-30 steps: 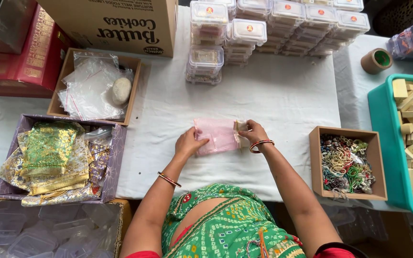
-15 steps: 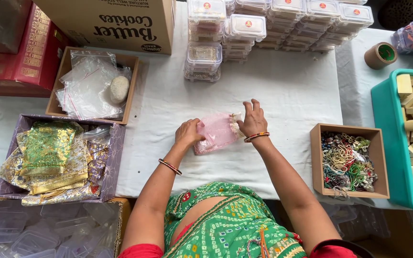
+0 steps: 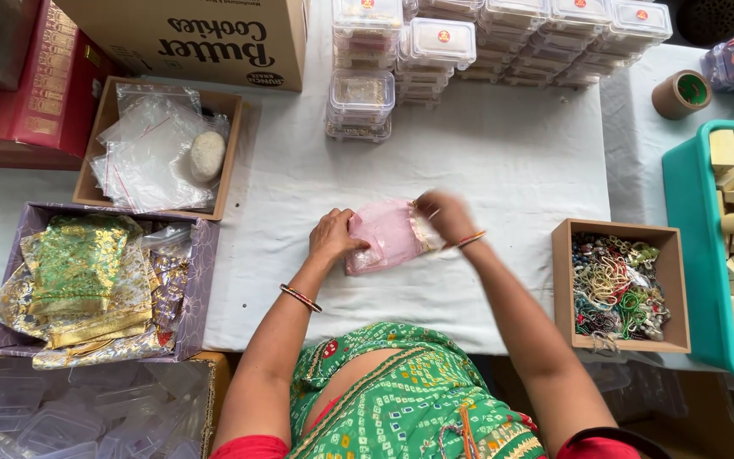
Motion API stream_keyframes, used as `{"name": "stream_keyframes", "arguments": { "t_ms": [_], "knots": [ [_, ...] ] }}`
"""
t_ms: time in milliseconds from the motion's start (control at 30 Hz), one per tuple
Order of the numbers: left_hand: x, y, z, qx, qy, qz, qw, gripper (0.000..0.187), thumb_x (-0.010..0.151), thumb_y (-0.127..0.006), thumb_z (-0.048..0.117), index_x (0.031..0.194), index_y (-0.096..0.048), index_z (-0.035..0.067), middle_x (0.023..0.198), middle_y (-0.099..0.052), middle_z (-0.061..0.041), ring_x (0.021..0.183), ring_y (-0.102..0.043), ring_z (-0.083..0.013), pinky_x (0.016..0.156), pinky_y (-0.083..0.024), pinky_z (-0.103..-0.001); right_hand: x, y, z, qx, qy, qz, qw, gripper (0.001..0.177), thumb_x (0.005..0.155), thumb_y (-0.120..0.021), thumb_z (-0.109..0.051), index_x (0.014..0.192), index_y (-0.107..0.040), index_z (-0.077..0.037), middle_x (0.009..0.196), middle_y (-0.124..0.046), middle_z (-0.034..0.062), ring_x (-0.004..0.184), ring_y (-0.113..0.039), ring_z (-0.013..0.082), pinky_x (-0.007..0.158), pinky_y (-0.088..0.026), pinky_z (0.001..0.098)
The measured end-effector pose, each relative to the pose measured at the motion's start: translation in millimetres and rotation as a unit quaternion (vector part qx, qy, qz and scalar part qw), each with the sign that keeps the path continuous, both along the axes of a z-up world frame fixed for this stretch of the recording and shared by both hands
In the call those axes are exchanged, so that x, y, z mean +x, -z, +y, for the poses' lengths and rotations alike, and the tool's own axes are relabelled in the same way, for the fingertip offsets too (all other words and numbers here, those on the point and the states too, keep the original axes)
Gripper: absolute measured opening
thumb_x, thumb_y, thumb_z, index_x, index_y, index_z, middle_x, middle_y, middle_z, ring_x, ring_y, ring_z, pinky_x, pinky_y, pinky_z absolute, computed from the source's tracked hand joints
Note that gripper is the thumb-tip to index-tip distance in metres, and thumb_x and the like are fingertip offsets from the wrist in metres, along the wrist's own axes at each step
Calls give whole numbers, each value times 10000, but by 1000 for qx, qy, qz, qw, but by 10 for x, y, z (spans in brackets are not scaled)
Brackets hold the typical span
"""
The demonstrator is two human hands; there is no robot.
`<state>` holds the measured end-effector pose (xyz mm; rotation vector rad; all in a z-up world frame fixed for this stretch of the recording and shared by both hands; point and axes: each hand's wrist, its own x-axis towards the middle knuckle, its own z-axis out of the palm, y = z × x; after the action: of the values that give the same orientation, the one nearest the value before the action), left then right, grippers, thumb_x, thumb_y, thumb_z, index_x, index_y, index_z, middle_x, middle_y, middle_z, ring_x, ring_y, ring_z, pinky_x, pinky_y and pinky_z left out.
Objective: The person organizes small plastic containers on a table, then picks up a bracelet from a box. They place the bracelet into a small plastic bag, wrap it in a pink cloth, and put it into a plastic container. They repeat the process with another bracelet, wrapping it in a gold-patterned cloth before placing it in a container.
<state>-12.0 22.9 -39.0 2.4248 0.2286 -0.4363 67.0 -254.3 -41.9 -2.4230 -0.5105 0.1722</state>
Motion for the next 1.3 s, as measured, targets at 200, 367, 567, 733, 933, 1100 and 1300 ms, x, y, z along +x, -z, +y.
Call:
{"name": "stream_keyframes", "arguments": {
  "t_ms": [200, 367, 567, 733, 933, 1100, 1300],
  "knots": [
    [-55, 255, 108, -48, -10, -41, 998, 550, 694, -879, 469, 1104, -717, 140, 1064, -664, -55, 1028, -644, -272, 856, -526, -421, -705, -73, 768, -9, -115, 109, 987, 204, 872, -742, -133, 1056, -736, -46, 970, -721, 158, 845, -703, 281, 761, -581, 381],
    [-51, 375, 136, -88, -16, -50, 995, 521, 747, -835, 485, 1083, -726, 102, 1029, -680, -68, 962, -665, -259, 834, -537, -398, -788, -15, 800, -37, -35, 204, 978, 256, 840, -754, -181, 1035, -721, -19, 941, -759, 142, 845, -730, 250, 787, -583, 370],
    [-69, 382, 184, -123, -8, -61, 991, 544, 731, -857, 489, 1095, -739, 102, 1065, -676, -82, 1004, -667, -264, 866, -538, -394, -819, 177, 672, 188, 117, 420, 880, 276, 878, -631, -117, 1124, -633, 8, 907, -762, 133, 801, -747, 197, 741, -614, 358],
    [-106, 425, 229, -144, 13, -71, 987, 504, 692, -881, 426, 1100, -784, 146, 1112, -686, -83, 1059, -675, -273, 917, -546, -384, -747, 287, 569, 67, 65, 234, 968, 305, 915, -716, -146, 1207, -670, -72, 1057, -776, 100, 851, -746, 184, 766, -600, 327],
    [-177, 145, 248, -216, 6, -63, 974, 653, 617, -952, 379, 1177, -711, 145, 1139, -721, -65, 1083, -688, -236, 928, -546, -359, -358, -368, 584, -39, 50, -34, 997, 817, 694, -797, -20, 1435, -458, -76, 1510, -409, 165, 918, -674, 358, 765, -580, 448],
    [-187, 112, 330, -247, 8, -19, 969, 764, 591, -948, 267, 1290, -652, 176, 1153, -734, -59, 1045, -705, -218, 921, -569, -343, -223, -376, 532, -174, 10, 70, 982, 786, 706, -850, -91, 1399, -488, -171, 1307, -521, 105, 1002, -661, 344, 814, -575, 441],
    [-231, 8, 193, -119, 70, -106, 985, 612, 622, -901, 117, 1188, -670, 147, 1107, -698, -61, 1049, -658, -266, 908, -534, -389, -260, -148, 344, -140, -28, -31, 989, 174, 825, -788, -72, 960, -685, -109, 1159, -639, 44, 934, -700, 272, 784, -592, 392]
  ]
}}
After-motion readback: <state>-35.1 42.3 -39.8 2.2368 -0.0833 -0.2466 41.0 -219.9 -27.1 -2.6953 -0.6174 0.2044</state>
